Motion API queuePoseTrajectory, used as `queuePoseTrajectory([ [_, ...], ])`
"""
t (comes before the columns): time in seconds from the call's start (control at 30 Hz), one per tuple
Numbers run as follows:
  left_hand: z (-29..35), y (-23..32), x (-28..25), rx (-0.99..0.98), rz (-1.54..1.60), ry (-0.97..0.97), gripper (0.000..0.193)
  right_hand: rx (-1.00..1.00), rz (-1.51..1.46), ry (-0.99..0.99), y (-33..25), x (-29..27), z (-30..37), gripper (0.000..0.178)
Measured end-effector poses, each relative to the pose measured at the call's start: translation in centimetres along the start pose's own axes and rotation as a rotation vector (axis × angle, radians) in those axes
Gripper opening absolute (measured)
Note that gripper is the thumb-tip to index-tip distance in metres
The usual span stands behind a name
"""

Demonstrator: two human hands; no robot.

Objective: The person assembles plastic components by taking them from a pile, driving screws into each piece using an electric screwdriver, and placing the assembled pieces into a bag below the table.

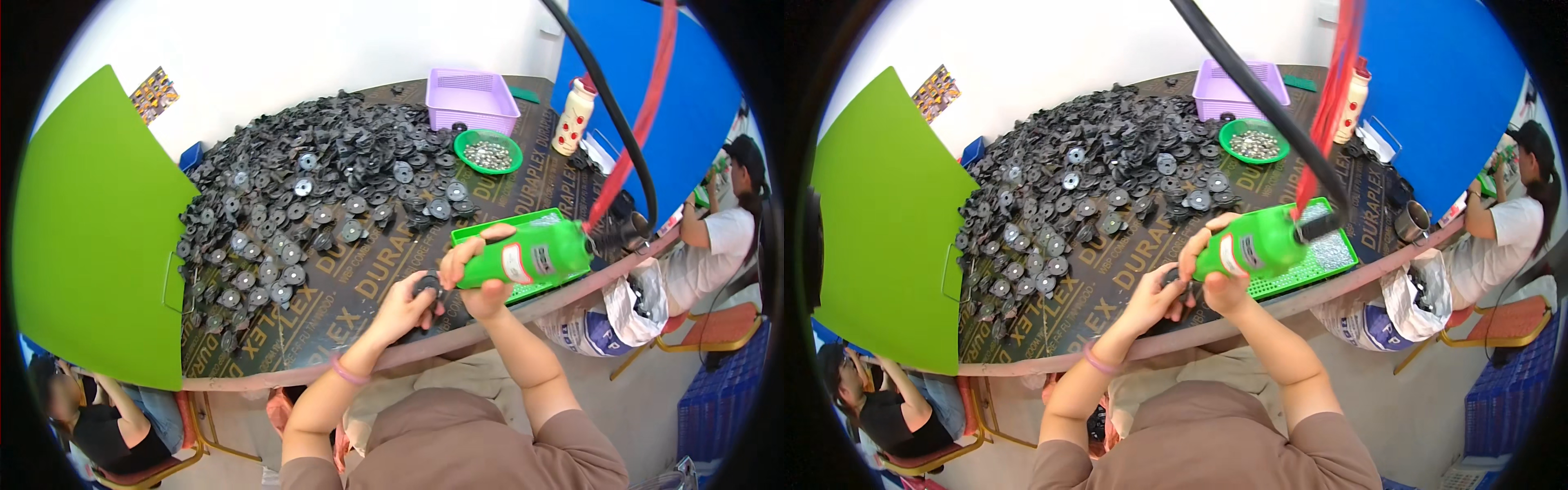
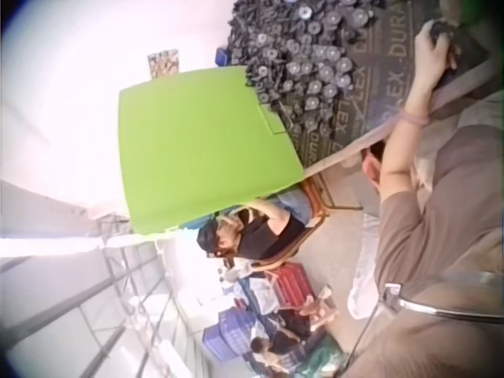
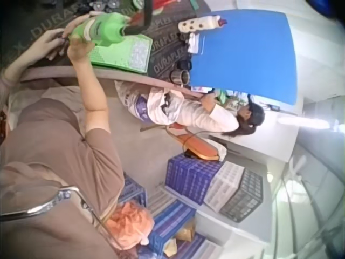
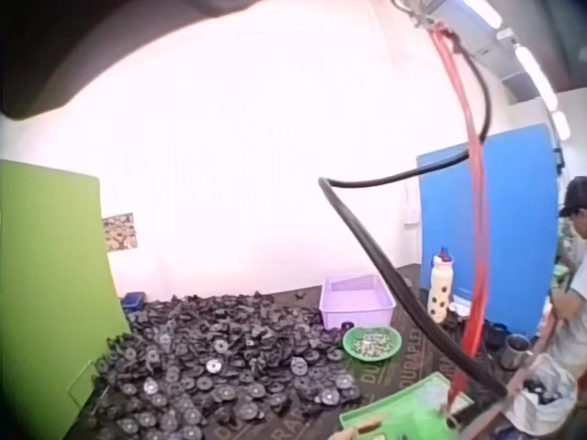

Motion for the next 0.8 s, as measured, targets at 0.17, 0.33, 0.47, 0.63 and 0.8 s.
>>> queuePoseTrajectory([
  [0.17,5.4,2.1,-0.3,0.098,-0.563,0.279,0.036,-0.203,-0.202,-0.130,-4.3,2.7,-0.2,0.067],
  [0.33,20.2,-1.3,-4.9,-0.187,-0.948,0.258,0.035,-0.289,-0.013,-0.053,-7.3,1.1,0.7,0.072],
  [0.47,29.8,-7.0,-9.5,-0.542,-1.142,0.490,0.050,-0.245,0.010,0.014,-7.6,-0.9,2.0,0.075],
  [0.63,30.5,-3.8,-17.4,-0.642,-0.696,1.117,0.039,-0.204,0.074,0.062,-7.7,-1.2,2.9,0.075],
  [0.8,26.4,-6.7,-29.5,-0.684,-0.833,1.327,0.049,-0.197,0.090,0.049,-8.3,-1.2,2.9,0.074],
])
Point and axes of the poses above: each hand's wrist, its own z-axis away from the middle knuckle, its own x-axis out of the palm, y = z × x, the point moved 2 cm from there along -z, towards the middle knuckle, and after that the axes turned 13 degrees about -z, right-handed, at the moved point
